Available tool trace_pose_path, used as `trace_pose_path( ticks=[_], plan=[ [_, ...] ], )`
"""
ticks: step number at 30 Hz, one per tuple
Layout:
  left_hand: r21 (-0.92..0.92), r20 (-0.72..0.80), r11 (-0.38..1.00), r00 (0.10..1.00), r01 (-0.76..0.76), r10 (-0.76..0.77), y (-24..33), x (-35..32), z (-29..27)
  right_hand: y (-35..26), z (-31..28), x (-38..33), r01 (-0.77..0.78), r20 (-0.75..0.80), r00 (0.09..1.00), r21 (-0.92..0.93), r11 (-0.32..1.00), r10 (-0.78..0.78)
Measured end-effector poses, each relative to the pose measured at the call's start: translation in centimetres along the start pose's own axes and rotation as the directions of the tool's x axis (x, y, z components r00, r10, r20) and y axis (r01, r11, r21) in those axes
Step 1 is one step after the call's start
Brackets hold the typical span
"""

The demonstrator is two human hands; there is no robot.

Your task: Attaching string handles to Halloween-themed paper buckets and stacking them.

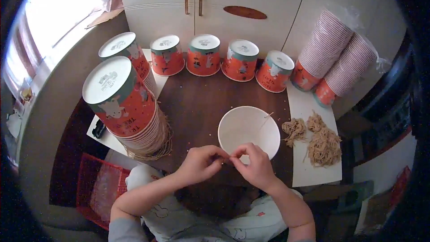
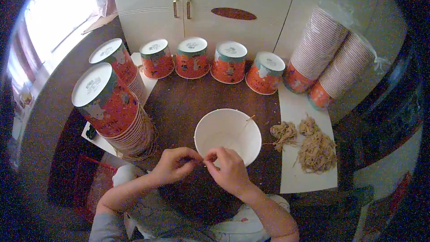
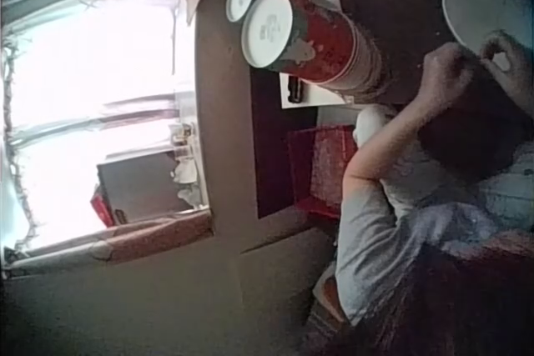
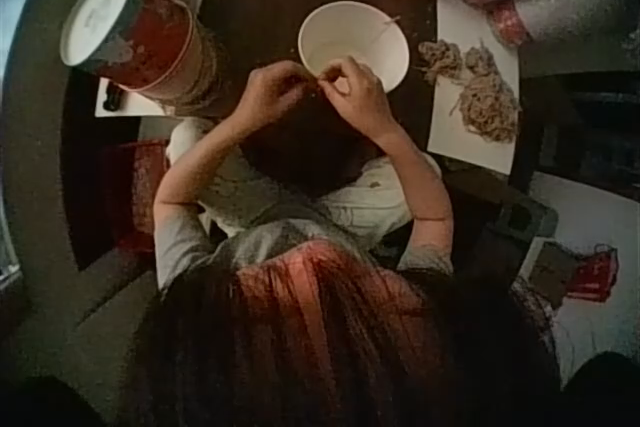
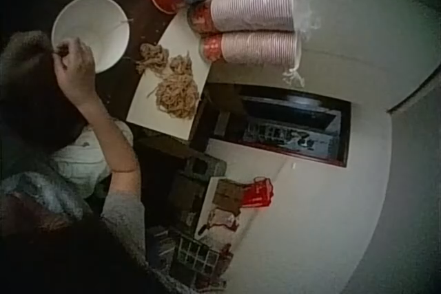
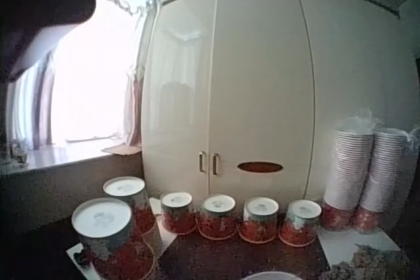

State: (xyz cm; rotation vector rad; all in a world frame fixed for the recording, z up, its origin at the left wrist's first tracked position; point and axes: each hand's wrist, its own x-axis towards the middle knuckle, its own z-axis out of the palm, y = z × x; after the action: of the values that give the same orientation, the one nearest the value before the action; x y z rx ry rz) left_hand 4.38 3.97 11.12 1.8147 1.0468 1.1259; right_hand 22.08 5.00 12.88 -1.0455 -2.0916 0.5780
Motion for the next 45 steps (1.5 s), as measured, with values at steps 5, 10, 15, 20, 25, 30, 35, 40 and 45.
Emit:
trace_pose_path(
  ticks=[5, 10, 15, 20, 25, 30, 35, 40, 45],
  plan=[
    [-0.096, 0.037, 0.991, 0.995, 0.094, -0.091, 0.2, 0.0, 0.1, 0.1, 0.0, -0.1, -0.047, -0.001, 0.999, 0.016, 0.999, 0.047],
    [-0.03, 0.001, 0.998, 0.998, 0.063, -0.063, -0.1, -0.1, 0.6, 0.1, 0.1, 0.0, -0.072, 0.0, 0.997, 0.028, 0.997, 0.072],
    [-0.221, 0.04, 0.967, 0.992, 0.125, -0.119, -0.4, 0.1, 0.6, -0.1, -0.1, 0.1, -0.093, -0.001, 0.996, 0.086, 0.992, 0.094],
    [-0.51, 0.202, 0.786, 0.937, 0.349, -0.285, -0.6, 0.4, 0.1, -0.3, -0.3, 0.1, -0.029, 0.005, 1.0, 0.011, 1.0, 0.029],
    [-0.677, 0.302, 0.586, 0.894, 0.445, -0.33, -0.8, 0.4, 0.0, -0.2, -0.5, 0.1, -0.006, 0.004, 1.0, -0.005, 1.0, 0.006],
    [-0.727, 0.342, 0.49, 0.873, 0.481, -0.349, -1.4, 0.4, 0.0, 0.0, -0.5, 0.0, 0.05, 0.009, 0.999, -0.001, 0.999, -0.05],
    [-0.792, 0.35, 0.41, 0.887, 0.452, -0.302, -2.1, 0.3, 0.0, -0.2, -0.4, 0.1, 0.022, 0.074, 0.997, 0.025, 0.999, -0.024],
    [-0.8, 0.365, 0.379, 0.879, 0.465, -0.307, -2.0, 0.3, 0.0, -0.2, -0.4, 0.1, 0.042, 0.066, 0.997, 0.007, 0.999, -0.042],
    [-0.806, 0.382, 0.355, 0.875, 0.473, -0.298, -1.7, 0.4, -0.1, 0.2, -0.1, 0.0, 0.09, 0.062, 0.994, -0.049, 0.995, -0.087]
  ],
)
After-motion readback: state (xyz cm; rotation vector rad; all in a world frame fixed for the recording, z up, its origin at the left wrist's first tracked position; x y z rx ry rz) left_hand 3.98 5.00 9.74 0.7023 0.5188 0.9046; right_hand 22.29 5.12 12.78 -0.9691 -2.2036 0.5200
